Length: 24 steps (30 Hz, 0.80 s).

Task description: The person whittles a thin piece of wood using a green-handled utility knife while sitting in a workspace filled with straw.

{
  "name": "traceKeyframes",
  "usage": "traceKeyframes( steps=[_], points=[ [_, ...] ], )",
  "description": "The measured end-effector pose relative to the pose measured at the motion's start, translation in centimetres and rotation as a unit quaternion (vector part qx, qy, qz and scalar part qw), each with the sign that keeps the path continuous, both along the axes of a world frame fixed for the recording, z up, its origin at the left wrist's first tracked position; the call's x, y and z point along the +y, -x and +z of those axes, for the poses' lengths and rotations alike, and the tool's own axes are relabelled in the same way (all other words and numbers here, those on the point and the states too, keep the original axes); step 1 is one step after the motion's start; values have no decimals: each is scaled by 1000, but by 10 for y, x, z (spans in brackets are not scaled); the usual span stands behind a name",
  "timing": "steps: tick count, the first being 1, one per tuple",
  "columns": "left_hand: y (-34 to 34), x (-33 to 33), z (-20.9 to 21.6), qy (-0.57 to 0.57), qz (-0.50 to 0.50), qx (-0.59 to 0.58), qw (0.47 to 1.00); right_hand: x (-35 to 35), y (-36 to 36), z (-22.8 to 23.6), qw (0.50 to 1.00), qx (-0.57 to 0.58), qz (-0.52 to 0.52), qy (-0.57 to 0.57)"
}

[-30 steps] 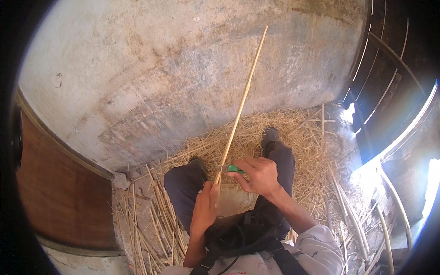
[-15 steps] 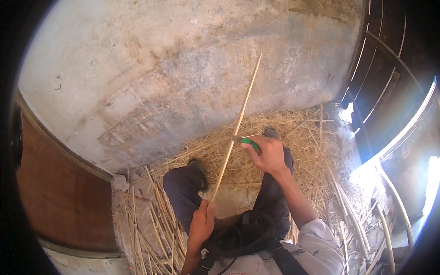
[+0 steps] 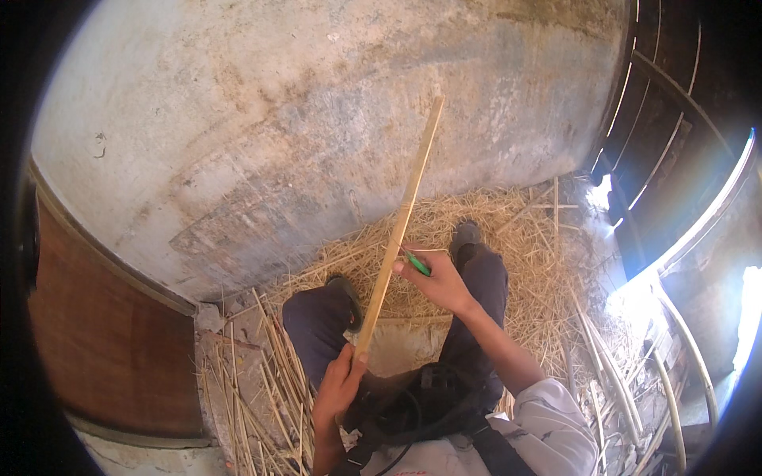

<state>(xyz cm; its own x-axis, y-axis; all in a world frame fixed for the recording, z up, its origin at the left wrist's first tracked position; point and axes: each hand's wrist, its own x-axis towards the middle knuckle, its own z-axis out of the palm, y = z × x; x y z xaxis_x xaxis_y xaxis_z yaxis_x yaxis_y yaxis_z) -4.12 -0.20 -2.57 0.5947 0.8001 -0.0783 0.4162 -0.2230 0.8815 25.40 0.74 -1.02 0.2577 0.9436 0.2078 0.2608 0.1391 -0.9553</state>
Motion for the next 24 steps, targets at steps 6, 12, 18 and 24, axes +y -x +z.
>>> traceKeyframes(
  steps=[6, 12, 18, 24],
  points=[
    [0, 9, 15, 59, -74, 45, 994, 2, 10, -5, 996, 93, 3, 0],
    [-18, 17, 14, -13, -64, -39, 997, -1, 11, -8, 998, 66, 23, -2],
    [-55, 26, 4, -4, -24, -138, 990, -6, 19, -11, 999, 47, 15, -17],
    [-60, 22, 6, 30, -25, -125, 991, -21, 20, 6, 991, -112, -12, -65]
  ],
)
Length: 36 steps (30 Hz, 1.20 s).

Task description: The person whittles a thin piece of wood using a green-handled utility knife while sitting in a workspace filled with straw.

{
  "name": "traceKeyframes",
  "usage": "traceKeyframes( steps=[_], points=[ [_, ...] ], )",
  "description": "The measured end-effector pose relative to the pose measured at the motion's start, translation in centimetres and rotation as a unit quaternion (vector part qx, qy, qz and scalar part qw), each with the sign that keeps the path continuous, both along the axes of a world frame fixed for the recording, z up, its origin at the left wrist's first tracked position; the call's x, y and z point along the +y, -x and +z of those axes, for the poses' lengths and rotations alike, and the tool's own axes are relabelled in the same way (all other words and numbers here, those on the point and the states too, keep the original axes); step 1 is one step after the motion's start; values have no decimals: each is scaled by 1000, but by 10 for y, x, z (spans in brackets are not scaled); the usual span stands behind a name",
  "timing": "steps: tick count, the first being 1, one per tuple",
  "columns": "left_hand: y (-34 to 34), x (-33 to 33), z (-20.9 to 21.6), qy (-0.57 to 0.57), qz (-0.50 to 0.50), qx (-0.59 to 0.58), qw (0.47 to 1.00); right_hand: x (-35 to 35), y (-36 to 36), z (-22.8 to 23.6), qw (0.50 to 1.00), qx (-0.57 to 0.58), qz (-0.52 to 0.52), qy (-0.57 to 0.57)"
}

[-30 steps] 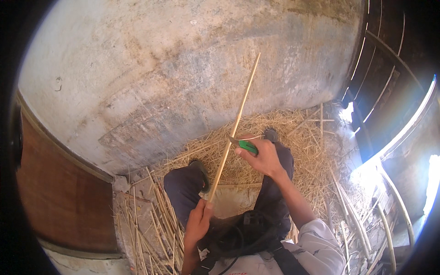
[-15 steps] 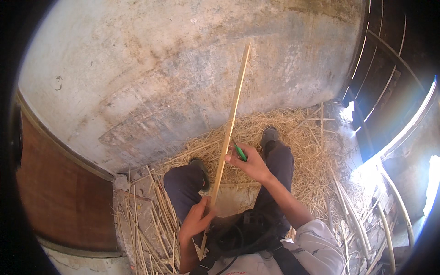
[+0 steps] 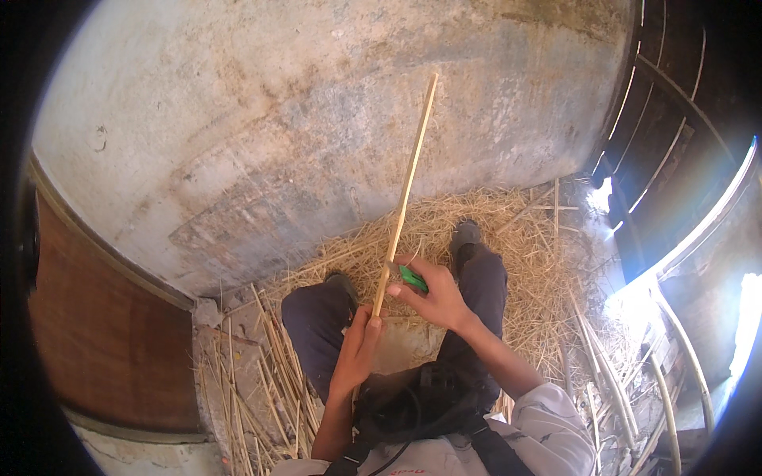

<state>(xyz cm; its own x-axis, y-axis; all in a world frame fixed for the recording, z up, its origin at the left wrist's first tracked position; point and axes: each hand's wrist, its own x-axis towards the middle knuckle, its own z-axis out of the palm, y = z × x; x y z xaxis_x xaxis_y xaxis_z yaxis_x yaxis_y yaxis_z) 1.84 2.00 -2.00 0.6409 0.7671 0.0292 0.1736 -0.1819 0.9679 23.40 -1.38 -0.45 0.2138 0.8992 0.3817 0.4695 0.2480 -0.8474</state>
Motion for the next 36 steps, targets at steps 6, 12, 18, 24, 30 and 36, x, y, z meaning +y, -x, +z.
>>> traceKeyframes(
  steps=[6, 12, 18, 24, 30, 36],
  points=[
    [2, -6, 12, -16, 42, 14, 999, -8, -5, -8, 977, -192, -29, -88],
    [14, -13, 20, -37, 47, 43, 997, -7, -2, 2, 961, -246, -61, -109],
    [19, -23, 28, -59, 64, 72, 994, -6, -5, 12, 951, -261, -98, -134],
    [21, -31, 30, -58, 57, 107, 991, -9, -7, 20, 945, -270, -104, -150],
    [26, -36, 26, -78, 58, 126, 987, -6, -13, 25, 943, -275, -125, -137],
    [43, -45, 12, -86, 37, 182, 979, 18, -57, 21, 934, -189, -303, -18]
  ],
)
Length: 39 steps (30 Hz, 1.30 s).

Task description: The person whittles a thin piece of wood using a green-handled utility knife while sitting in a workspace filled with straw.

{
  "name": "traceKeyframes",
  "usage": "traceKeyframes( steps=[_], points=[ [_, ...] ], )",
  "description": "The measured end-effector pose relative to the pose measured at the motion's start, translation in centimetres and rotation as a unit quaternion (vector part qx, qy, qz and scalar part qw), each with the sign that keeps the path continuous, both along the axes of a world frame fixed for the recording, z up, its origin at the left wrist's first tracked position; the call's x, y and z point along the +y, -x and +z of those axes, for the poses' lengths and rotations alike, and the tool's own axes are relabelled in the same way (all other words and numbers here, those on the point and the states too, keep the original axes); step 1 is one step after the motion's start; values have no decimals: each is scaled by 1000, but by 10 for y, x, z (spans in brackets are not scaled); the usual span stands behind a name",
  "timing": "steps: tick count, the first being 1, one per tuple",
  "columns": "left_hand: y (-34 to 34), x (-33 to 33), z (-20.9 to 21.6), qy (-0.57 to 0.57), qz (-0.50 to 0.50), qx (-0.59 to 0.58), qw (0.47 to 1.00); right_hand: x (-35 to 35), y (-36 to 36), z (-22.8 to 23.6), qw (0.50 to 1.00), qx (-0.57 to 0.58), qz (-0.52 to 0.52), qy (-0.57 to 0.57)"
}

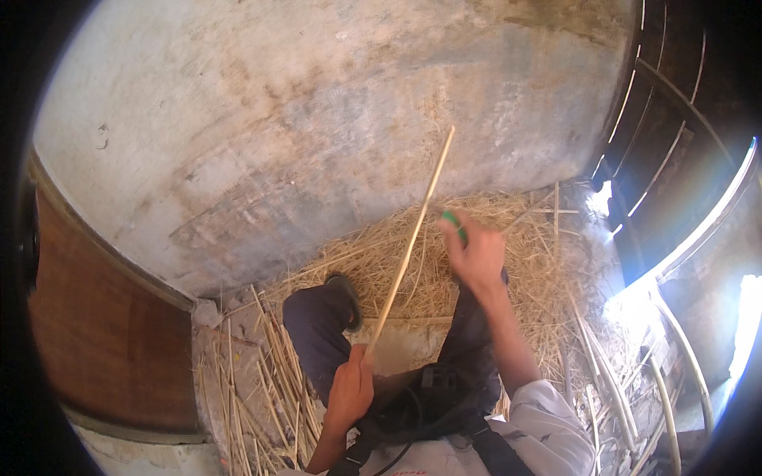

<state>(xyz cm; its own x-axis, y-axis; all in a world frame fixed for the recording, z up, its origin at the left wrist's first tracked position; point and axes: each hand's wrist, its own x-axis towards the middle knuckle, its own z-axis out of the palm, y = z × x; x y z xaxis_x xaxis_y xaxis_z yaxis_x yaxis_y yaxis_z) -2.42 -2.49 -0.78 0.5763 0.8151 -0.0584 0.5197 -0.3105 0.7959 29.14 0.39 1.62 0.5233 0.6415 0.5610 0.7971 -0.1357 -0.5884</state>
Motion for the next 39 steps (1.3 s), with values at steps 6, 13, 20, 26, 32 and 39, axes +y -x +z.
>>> traceKeyframes(
  steps=[6, 13, 20, 26, 32, 39],
  points=[
    [11, 1, -8, 43, 22, -46, 998, 9, -49, -20, 996, 87, 10, 0],
    [11, 14, -16, 12, 48, -116, 992, 1, -12, -46, 944, 237, 227, 25],
    [11, 14, -15, -16, 70, -150, 986, -19, 21, -33, 883, -64, 233, 403],
    [9, 15, -11, -22, 66, -145, 987, -19, 28, -65, 845, -50, 242, 474],
    [14, 37, -51, 14, 59, -132, 989, -1, 6, -81, 867, 15, 310, 391],
    [-8, 77, -103, 179, 62, -205, 960, 46, -14, -157, 842, 413, 251, 240]
  ],
)
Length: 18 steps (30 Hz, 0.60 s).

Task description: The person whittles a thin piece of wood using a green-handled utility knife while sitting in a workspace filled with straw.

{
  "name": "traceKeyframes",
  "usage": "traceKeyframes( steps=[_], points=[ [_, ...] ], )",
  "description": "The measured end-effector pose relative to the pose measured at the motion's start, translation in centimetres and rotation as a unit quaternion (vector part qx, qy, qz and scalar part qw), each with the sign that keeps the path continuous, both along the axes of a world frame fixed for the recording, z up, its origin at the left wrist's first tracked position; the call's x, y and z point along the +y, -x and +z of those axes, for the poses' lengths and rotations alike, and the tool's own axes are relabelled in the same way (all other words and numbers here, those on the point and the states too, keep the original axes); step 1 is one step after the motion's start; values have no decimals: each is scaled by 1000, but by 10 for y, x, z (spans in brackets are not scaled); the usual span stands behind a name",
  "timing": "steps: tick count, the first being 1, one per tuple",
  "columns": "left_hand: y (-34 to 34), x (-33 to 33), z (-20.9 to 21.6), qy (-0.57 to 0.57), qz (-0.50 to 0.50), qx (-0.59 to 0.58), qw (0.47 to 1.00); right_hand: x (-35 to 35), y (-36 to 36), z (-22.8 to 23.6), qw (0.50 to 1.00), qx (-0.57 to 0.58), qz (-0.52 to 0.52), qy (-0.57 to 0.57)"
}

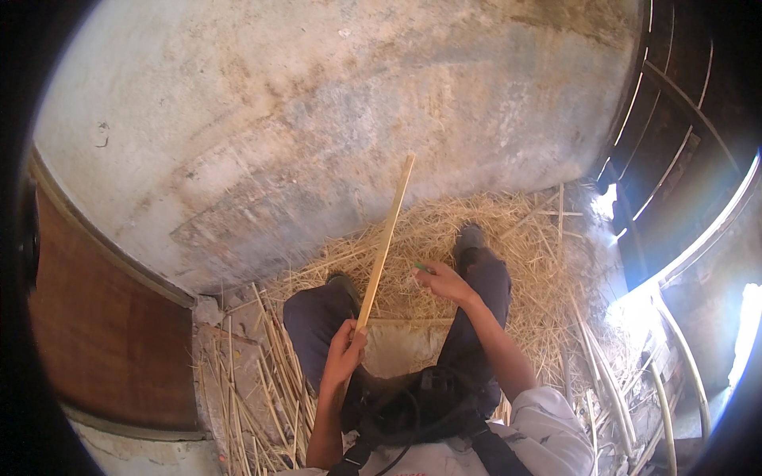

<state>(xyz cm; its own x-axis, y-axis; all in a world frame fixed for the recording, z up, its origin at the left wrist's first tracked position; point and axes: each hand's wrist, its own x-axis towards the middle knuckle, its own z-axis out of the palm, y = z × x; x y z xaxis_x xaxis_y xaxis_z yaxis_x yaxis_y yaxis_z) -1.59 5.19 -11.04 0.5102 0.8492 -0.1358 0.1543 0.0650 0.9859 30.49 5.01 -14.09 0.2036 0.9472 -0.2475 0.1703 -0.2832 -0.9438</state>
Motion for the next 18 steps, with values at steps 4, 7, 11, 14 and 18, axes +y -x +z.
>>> traceKeyframes(
  steps=[4, 7, 11, 14, 18],
  points=[
    [-4, 17, -12, 157, -46, -33, 986, -4, 6, 27, 962, 266, -39, -51],
    [-10, 17, -13, 158, -83, -8, 984, -8, 12, 40, 933, 339, -73, -95],
    [-17, 14, -7, 147, -154, 5, 977, -8, 5, 26, 921, 357, -79, -138],
    [-20, 16, -1, 144, -186, 15, 972, -5, 9, 23, 926, 336, -83, -152],
    [-23, 29, 8, 119, -246, 90, 958, -6, 15, 34, 924, 338, -89, -158]
  ],
)
